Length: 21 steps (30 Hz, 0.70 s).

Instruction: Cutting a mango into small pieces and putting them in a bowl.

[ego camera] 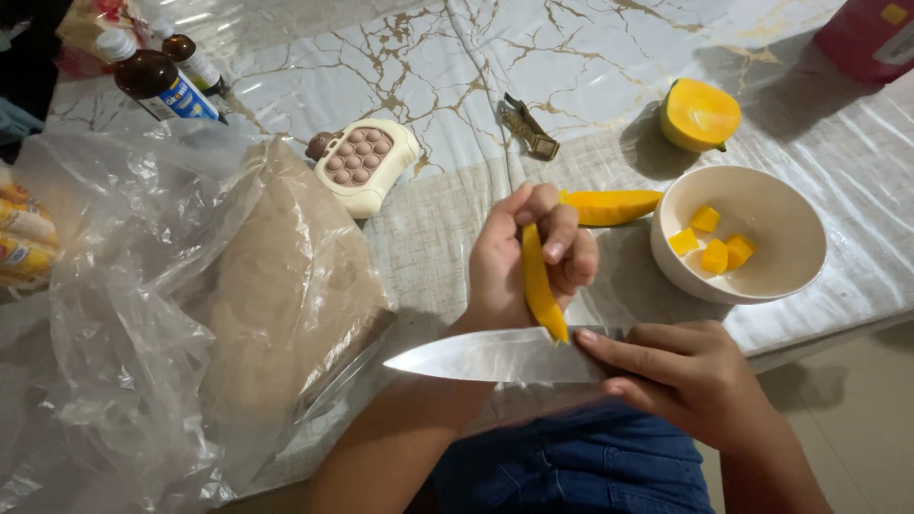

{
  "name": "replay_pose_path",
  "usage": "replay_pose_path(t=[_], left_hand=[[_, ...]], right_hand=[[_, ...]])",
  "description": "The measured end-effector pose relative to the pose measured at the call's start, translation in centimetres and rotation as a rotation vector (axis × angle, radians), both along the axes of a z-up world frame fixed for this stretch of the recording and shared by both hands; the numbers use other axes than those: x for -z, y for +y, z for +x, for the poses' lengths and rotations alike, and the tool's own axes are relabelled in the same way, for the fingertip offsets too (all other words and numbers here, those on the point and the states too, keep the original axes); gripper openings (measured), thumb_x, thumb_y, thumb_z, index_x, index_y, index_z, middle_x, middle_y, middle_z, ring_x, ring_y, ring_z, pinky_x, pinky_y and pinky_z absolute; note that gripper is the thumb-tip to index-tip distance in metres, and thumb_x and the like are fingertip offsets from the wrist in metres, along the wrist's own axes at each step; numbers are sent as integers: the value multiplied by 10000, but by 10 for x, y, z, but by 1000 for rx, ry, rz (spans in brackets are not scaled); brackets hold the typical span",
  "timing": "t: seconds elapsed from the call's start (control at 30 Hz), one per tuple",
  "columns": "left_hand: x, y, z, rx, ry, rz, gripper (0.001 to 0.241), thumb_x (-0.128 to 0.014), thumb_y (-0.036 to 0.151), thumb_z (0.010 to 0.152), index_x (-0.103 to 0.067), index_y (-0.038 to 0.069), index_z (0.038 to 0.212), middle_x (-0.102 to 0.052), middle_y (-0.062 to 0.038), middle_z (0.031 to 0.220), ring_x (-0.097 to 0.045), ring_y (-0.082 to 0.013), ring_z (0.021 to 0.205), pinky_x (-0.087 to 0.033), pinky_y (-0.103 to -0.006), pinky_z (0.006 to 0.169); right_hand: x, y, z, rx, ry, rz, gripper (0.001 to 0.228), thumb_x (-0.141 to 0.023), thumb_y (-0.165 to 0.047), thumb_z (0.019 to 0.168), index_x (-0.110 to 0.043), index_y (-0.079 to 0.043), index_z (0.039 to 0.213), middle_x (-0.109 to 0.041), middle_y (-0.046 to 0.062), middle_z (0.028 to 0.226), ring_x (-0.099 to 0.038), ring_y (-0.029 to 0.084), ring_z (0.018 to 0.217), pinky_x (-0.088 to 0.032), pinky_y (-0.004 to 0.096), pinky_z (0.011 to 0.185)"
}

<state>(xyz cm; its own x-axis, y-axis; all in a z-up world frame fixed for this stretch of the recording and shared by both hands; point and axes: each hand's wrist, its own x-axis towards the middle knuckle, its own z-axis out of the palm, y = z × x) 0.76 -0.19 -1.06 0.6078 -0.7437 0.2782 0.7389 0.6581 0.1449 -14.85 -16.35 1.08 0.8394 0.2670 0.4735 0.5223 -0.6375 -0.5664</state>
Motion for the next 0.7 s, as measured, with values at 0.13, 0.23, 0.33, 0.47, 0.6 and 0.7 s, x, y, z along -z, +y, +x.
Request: replay_pose_path(t=[0.13, 0.23, 0.33, 0.47, 0.6, 0.7], left_hand=[[1, 6, 5, -1, -100, -96, 442, -390, 363, 1223, -374, 95, 872, -473, -87, 746, -681, -327, 761, -581, -375, 570], [-12, 2, -6, 19, -22, 7, 410, -382, 377, 1176, -374, 114, 861, -470, -86, 723, -688, -332, 742, -593, -386, 589], [-12, 2, -9, 33, 32, 59, 366, -375, 372, 1157, -381, 131, 881, -471, -88, 698, -690, -338, 736, -603, -402, 636], [-4, -1, -7, 18, -13, 11, 368, -375, 362, 1188, -382, 123, 908, -470, -94, 713, -693, -350, 770, -609, -421, 687], [-5, -3, -10, 34, 3, 26, 363, -369, 365, 1170, -379, 132, 892, -471, -99, 701, -688, -368, 779, -604, -434, 692], [-5, 0, -7, 34, 14, 23, 363, -365, 365, 1167, -378, 135, 887, -470, -106, 698, -681, -373, 770, -601, -435, 686]], right_hand=[[-2, -4, -1, 5, 12, -7, 451, -781, -188, 812, -725, -132, 1256, -646, 51, 734, -636, 195, 572, -490, 325, 526], [0, -11, -4, 1, 44, -15, 451, -782, -190, 804, -734, -137, 1249, -625, 38, 686, -622, 183, 544, -486, 328, 514], [-4, -5, -2, -24, 75, 25, 431, -788, -195, 817, -741, -142, 1242, -619, 47, 684, -620, 176, 531, -480, 332, 504], [-1, -4, -2, 6, 62, 7, 435, -785, -200, 808, -745, -144, 1237, -595, 45, 643, -592, 184, 501, -464, 345, 486], [1, -6, -2, -11, 49, -12, 437, -787, -201, 803, -744, -151, 1235, -591, 37, 641, -593, 181, 495, -458, 341, 475], [0, -2, -2, 1, 27, -27, 439, -790, -208, 800, -745, -159, 1234, -595, 34, 647, -598, 186, 502, -457, 345, 478]])
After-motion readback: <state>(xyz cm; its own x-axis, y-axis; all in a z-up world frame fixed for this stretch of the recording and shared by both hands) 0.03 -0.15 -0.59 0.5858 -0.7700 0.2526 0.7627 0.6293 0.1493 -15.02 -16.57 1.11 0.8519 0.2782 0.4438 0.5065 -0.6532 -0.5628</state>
